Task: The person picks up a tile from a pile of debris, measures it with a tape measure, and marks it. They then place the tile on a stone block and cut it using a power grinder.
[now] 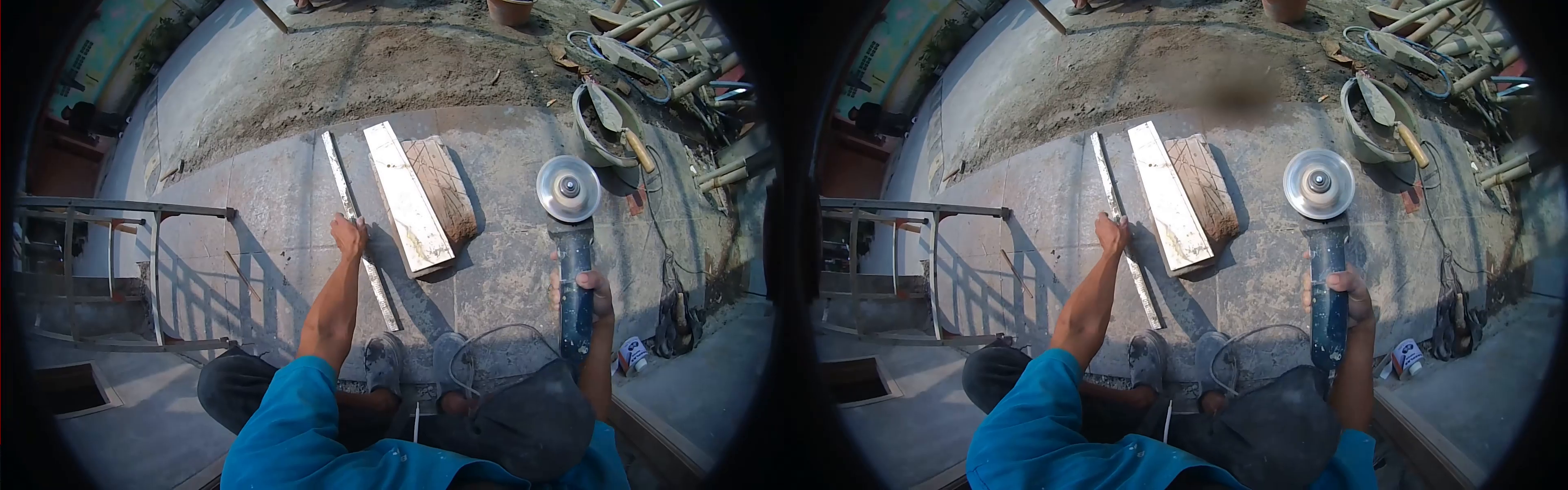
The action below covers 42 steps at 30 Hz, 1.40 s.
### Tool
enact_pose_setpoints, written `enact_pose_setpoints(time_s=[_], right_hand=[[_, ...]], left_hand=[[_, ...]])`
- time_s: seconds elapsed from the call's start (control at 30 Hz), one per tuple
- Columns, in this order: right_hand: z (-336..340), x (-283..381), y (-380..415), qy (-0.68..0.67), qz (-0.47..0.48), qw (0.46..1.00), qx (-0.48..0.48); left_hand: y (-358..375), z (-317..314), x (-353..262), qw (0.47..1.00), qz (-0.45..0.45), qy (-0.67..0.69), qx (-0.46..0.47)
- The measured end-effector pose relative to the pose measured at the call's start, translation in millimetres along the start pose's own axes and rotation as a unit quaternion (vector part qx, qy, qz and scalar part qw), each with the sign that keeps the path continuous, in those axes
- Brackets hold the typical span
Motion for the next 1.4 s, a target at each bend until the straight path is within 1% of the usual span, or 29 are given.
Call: enact_pose_setpoints(time_s=[0.07, 0.1, 0.13, 0.17, 0.2, 0.27, 0.3, 0.33, 0.37, 0.4, 0.47, 0.53, 0.63, 0.67, 0.73, 0.8, 0.87, 0.93, 0.97, 1.0, 1.07, 1.1, 1.13, 1.2, 1.23, 1.27, 1.33, 1.37, 1.4], right_hand=[[-4.2, -9.8, -35.6, -0.042, -0.043, 0.996, 0.060], [-6.1, -19.2, -54.5, -0.077, -0.068, 0.991, 0.084], [-16.8, -28.3, -72.8, -0.097, -0.091, 0.984, 0.118], [-28.8, -38.9, -92.5, -0.115, -0.113, 0.975, 0.152], [-35.1, -56.7, -112.8, -0.171, -0.136, 0.954, 0.203], [-49.4, -93.1, -146.2, -0.233, -0.180, 0.919, 0.264], [-64.0, -110.6, -157.7, -0.277, -0.208, 0.892, 0.291], [-65.0, -132.1, -170.8, -0.275, -0.237, 0.884, 0.296], [-73.0, -150.3, -177.1, -0.296, -0.249, 0.878, 0.283], [-58.1, -181.7, -193.1, -0.244, -0.286, 0.891, 0.256], [-66.0, -198.7, -197.9, -0.240, -0.301, 0.889, 0.248], [-74.1, -200.2, -195.3, -0.224, -0.301, 0.892, 0.252], [-82.1, -189.8, -194.3, -0.148, -0.300, 0.909, 0.247], [-83.9, -183.7, -196.1, -0.089, -0.299, 0.920, 0.238], [-82.5, -164.6, -197.9, 0.109, -0.304, 0.928, 0.185], [-83.9, -149.6, -210.2, 0.428, -0.214, 0.852, 0.211], [-62.5, -160.2, -233.6, 0.587, -0.076, 0.795, 0.130], [-65.0, -154.8, -241.3, 0.572, -0.052, 0.816, 0.065], [-61.7, -157.8, -248.0, 0.598, -0.006, 0.802, 0.012], [-60.8, -161.0, -255.0, 0.597, -0.013, 0.802, 0.013], [-55.6, -162.2, -277.3, 0.567, -0.029, 0.819, -0.081], [-70.9, -145.6, -277.6, 0.602, -0.010, 0.792, -0.104], [-60.8, -148.6, -294.3, 0.571, 0.022, 0.814, -0.103], [-67.8, -132.4, -315.5, 0.578, 0.021, 0.810, -0.101], [-70.2, -123.1, -327.1, 0.589, 0.029, 0.800, -0.113], [-72.0, -116.9, -337.7, 0.599, 0.036, 0.790, -0.122], [-76.8, -108.4, -360.1, 0.623, 0.013, 0.771, -0.133], [-73.8, -108.1, -374.6, 0.626, 0.004, 0.769, -0.129], [-74.5, -105.2, -386.1, 0.624, 0.001, 0.770, -0.131]], left_hand=[[5.8, 6.3, 0.8, 0.987, 0.075, 0.138, 0.024], [29.7, 25.4, -23.9, 0.964, 0.122, 0.228, 0.064], [42.0, 22.3, -25.4, 0.964, 0.124, 0.224, 0.069], [56.0, 9.9, -30.5, 0.880, 0.106, 0.433, 0.162], [73.6, -0.8, -38.9, 0.743, 0.083, 0.618, 0.244], [128.5, 28.6, -99.2, 0.573, 0.059, 0.714, 0.398], [146.1, 31.5, -109.7, 0.517, 0.035, 0.735, 0.437], [159.8, 37.0, -117.6, 0.429, -0.015, 0.754, 0.496], [160.3, 23.9, -102.0, 0.386, -0.013, 0.778, 0.496], [157.9, 8.4, -82.0, 0.344, -0.010, 0.798, 0.495], [159.6, 8.5, -60.6, 0.324, 0.019, 0.827, 0.458], [162.0, 21.0, -51.0, 0.388, 0.030, 0.820, 0.420], [161.4, 25.8, -51.9, 0.415, 0.050, 0.818, 0.396], [155.6, 27.0, -55.2, 0.391, -0.019, 0.816, 0.426], [141.3, 43.7, -66.4, 0.511, -0.009, 0.763, 0.395], [123.4, 41.1, -69.9, 0.616, 0.002, 0.725, 0.308], [101.2, 29.9, -64.4, 0.688, 0.030, 0.662, 0.296], [94.3, 41.5, -87.3, 0.724, 0.037, 0.637, 0.263], [83.2, 36.6, -89.2, 0.743, 0.026, 0.618, 0.255], [76.6, 38.7, -96.1, 0.747, 0.026, 0.606, 0.272], [63.7, 47.2, -106.5, 0.766, 0.025, 0.589, 0.257], [55.5, 49.7, -108.9, 0.791, 0.015, 0.552, 0.263], [46.9, 44.8, -107.5, 0.783, 0.000, 0.557, 0.279], [34.0, 23.8, -81.5, 0.767, 0.080, 0.612, 0.177], [36.0, 19.2, -71.3, 0.791, 0.081, 0.588, 0.148], [46.0, 3.9, -61.3, 0.791, 0.091, 0.586, 0.152], [69.0, -13.4, -45.5, 0.946, 0.010, 0.320, 0.048], [85.3, -10.7, -53.0, 0.964, -0.001, 0.257, 0.062], [98.9, -12.9, -59.2, 0.977, -0.045, 0.207, 0.029]])
Point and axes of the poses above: each hand's wrist, its own y-axis away from the middle knuckle, its own z-axis out of the back of the hand, x = y × z, the point moved 4 cm from there along -y, towards the middle knuckle, and after that the axes turned 8 degrees about x, right-handed, at the moved point
